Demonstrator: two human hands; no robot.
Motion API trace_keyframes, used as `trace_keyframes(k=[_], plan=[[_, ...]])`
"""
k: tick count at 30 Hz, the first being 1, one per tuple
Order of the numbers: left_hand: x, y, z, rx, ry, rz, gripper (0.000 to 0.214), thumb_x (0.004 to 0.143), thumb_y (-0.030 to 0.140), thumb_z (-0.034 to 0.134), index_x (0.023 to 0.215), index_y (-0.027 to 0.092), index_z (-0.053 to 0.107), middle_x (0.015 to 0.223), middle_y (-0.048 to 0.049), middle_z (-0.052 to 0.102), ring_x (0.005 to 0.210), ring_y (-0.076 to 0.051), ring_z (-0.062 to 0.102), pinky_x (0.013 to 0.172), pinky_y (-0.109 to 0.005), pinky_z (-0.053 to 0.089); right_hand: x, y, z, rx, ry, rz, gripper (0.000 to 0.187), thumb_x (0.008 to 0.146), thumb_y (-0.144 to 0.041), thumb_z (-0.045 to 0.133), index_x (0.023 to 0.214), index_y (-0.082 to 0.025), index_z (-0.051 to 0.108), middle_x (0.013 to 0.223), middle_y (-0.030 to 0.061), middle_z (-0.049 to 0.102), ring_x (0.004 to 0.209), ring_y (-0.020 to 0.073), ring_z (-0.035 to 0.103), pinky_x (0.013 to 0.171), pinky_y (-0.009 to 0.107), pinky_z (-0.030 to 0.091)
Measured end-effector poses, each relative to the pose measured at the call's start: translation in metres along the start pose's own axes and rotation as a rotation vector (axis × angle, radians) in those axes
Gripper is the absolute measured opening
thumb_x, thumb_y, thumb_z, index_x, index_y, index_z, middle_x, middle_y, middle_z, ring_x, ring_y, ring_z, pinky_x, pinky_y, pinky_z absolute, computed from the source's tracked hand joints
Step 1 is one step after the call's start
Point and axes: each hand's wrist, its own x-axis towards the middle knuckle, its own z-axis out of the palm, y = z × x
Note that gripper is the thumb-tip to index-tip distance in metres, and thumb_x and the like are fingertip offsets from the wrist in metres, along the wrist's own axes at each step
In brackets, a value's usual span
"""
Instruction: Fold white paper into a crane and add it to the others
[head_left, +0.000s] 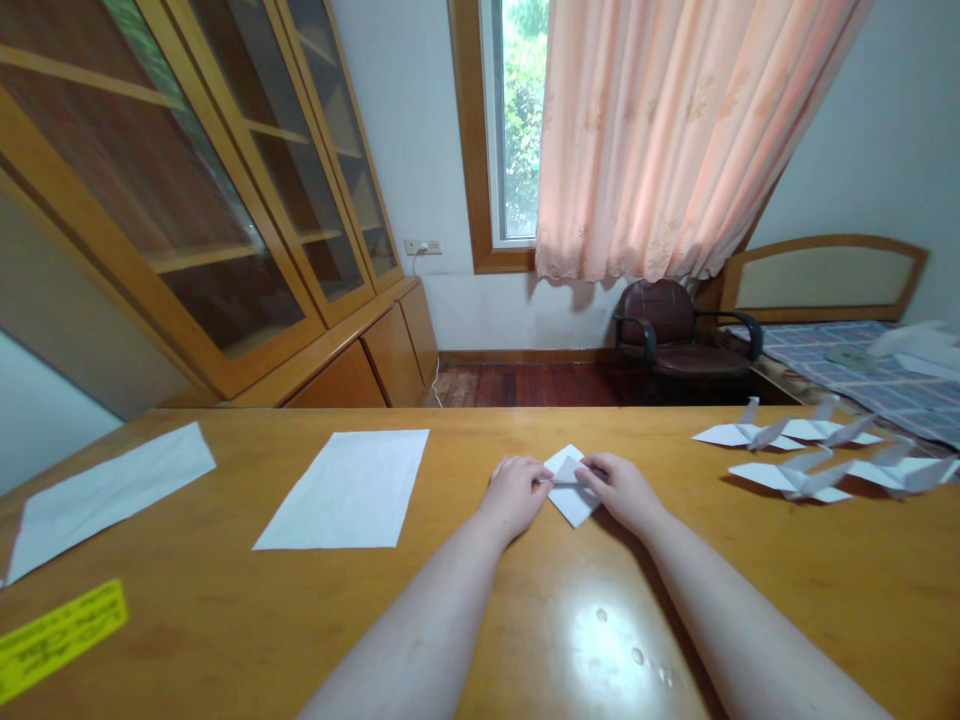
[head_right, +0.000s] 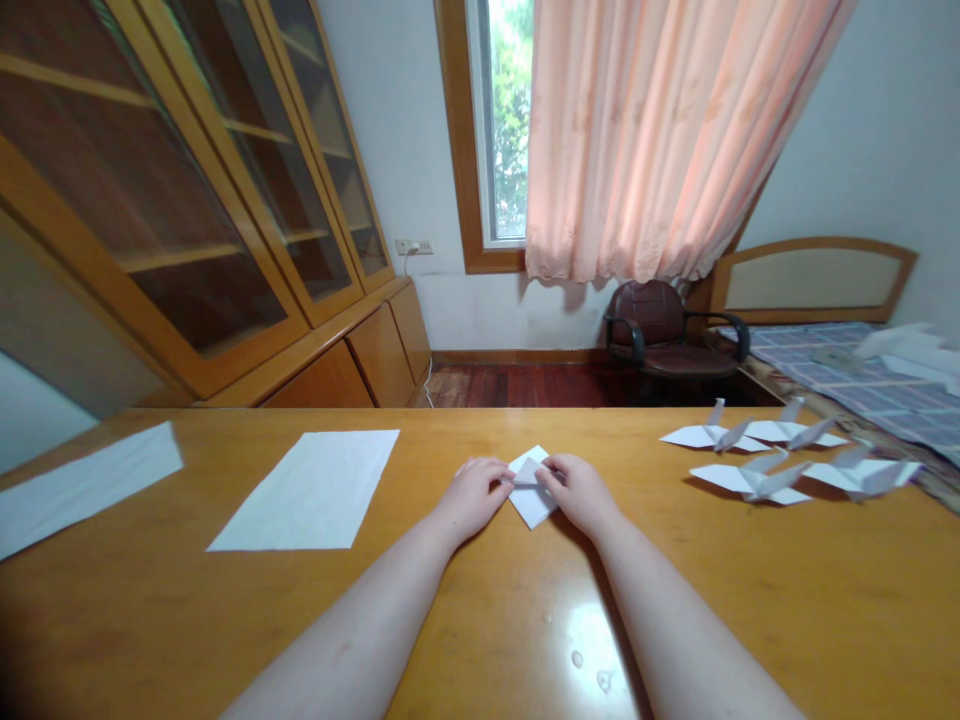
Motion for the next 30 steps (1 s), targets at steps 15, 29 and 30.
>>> trace_keyframes(k=[15, 29, 30], plan=[[0.0007, -0.0065, 0.0064, -0.025, 0.020, 0.003, 0.022, 0.083, 0.030, 0.054, 0.100, 0.025, 0.067, 0.107, -0.0021, 0.065, 0.104, -0.021, 0.053, 0.101, -0.037, 0.032, -0.0017, 0.0028, 0.0026, 0.069, -0.045, -0.069, 0.038, 0.079, -0.040, 0.058, 0.109, -0.017, 0.061, 0.110, 0.0116, 0.064, 0.102, 0.0268, 0.058, 0.091, 0.042, 0.043], [0.0003, -0.0059, 0.0055, -0.031, 0.018, -0.004, 0.021, 0.083, 0.032, 0.055, 0.100, 0.026, 0.066, 0.107, -0.0020, 0.064, 0.105, -0.021, 0.053, 0.102, -0.037, 0.031, -0.0012, 0.0046, 0.0035, 0.038, -0.068, -0.082, 0.039, 0.079, -0.040, 0.058, 0.111, -0.018, 0.062, 0.111, 0.0116, 0.064, 0.102, 0.0268, 0.057, 0.093, 0.042, 0.040], [0.0004, -0.0060, 0.0056, -0.030, 0.015, -0.005, 0.022, 0.083, 0.032, 0.054, 0.100, 0.026, 0.066, 0.108, -0.0022, 0.064, 0.105, -0.020, 0.053, 0.102, -0.037, 0.031, -0.0011, 0.0044, 0.0034, 0.040, -0.068, -0.080, 0.039, 0.079, -0.040, 0.058, 0.111, -0.018, 0.062, 0.111, 0.0115, 0.064, 0.102, 0.0268, 0.057, 0.093, 0.042, 0.040]])
